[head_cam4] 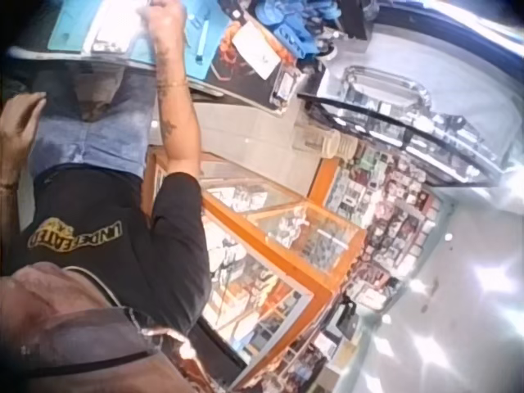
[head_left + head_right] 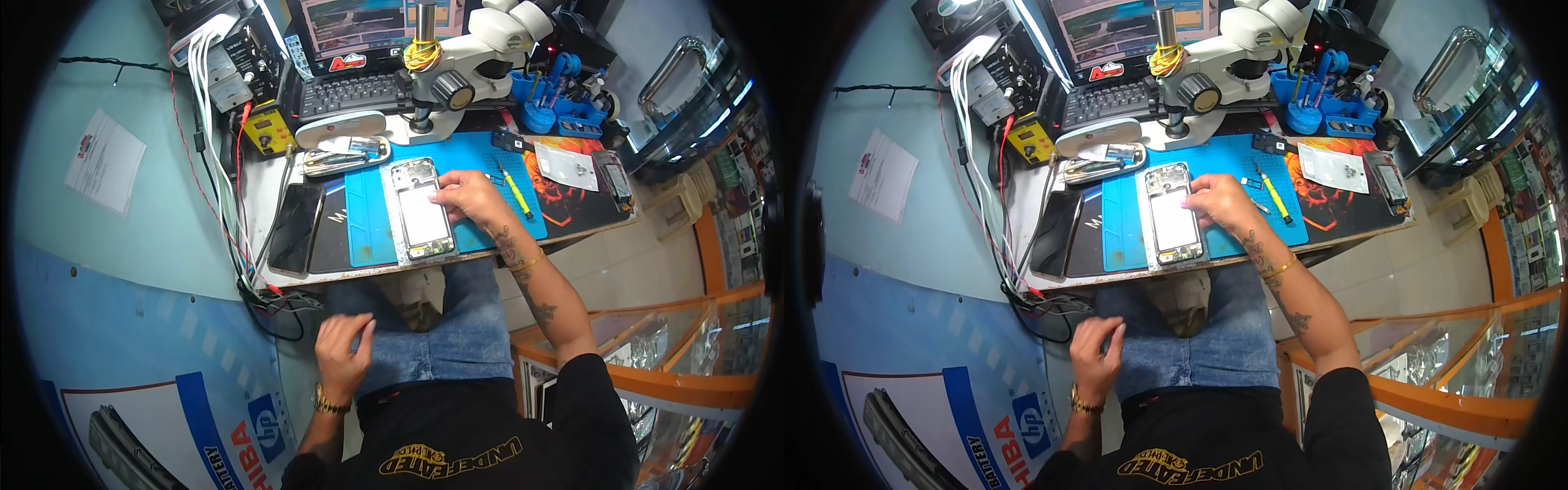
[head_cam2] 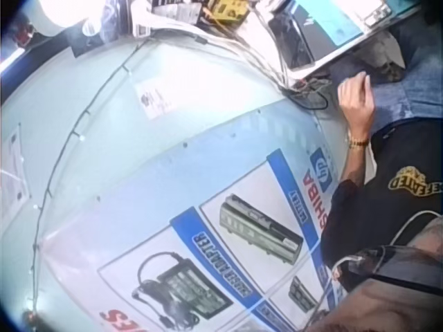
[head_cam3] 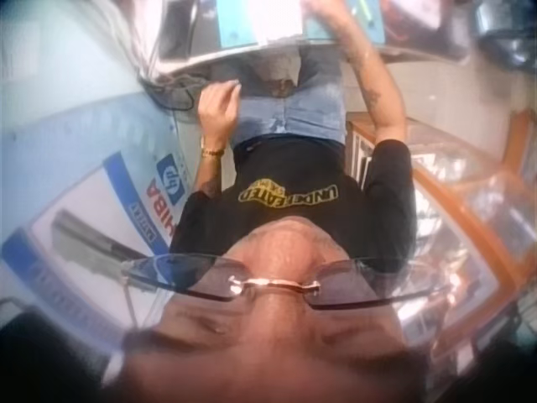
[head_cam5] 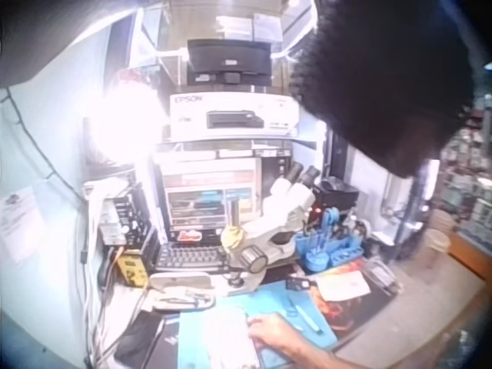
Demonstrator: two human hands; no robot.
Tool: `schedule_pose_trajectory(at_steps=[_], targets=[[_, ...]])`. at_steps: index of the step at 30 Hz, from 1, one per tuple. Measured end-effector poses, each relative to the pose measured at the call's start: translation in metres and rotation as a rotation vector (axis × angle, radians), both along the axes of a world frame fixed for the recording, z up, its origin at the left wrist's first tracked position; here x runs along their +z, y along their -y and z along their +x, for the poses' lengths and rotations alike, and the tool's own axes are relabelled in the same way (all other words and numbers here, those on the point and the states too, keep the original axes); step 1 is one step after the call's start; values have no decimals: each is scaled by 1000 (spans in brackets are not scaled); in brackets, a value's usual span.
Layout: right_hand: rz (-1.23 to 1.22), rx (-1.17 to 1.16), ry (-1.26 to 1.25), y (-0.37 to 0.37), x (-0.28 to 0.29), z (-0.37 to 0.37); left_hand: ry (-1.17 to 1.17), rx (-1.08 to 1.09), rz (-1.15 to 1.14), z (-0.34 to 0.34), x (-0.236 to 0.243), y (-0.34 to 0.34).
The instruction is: The person repairs a mobile phone by hand and using a screwdriver. They align and connect internal components and manipulate small screws within the device frame.
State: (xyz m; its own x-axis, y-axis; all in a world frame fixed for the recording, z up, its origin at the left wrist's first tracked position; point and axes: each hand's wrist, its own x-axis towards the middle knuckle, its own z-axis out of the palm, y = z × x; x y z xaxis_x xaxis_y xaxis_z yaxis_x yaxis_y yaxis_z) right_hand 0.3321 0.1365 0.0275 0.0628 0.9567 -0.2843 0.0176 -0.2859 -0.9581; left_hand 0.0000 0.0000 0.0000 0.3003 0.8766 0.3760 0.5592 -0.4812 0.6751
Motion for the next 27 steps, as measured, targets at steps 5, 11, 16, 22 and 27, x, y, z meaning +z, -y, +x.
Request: schedule_pose_trajectory(at_steps=[5, 11, 16, 22, 27], targets=[[33, 5, 431, 6, 22, -13, -60, -148, 319, 52, 38, -56], [128, 20, 579, 21, 21, -11, -160, -218, 304, 75, 18, -87], [261, -238, 540, 51, 37, 12, -168, -246, 286, 67, 19, -95], [334, -600, 864, 87, 39, 93, -151, -378, 258, 94, 19, -115], [413, -302, 1193, 46, 1, 67, -183, -338, 298, 62, 14, -115]])
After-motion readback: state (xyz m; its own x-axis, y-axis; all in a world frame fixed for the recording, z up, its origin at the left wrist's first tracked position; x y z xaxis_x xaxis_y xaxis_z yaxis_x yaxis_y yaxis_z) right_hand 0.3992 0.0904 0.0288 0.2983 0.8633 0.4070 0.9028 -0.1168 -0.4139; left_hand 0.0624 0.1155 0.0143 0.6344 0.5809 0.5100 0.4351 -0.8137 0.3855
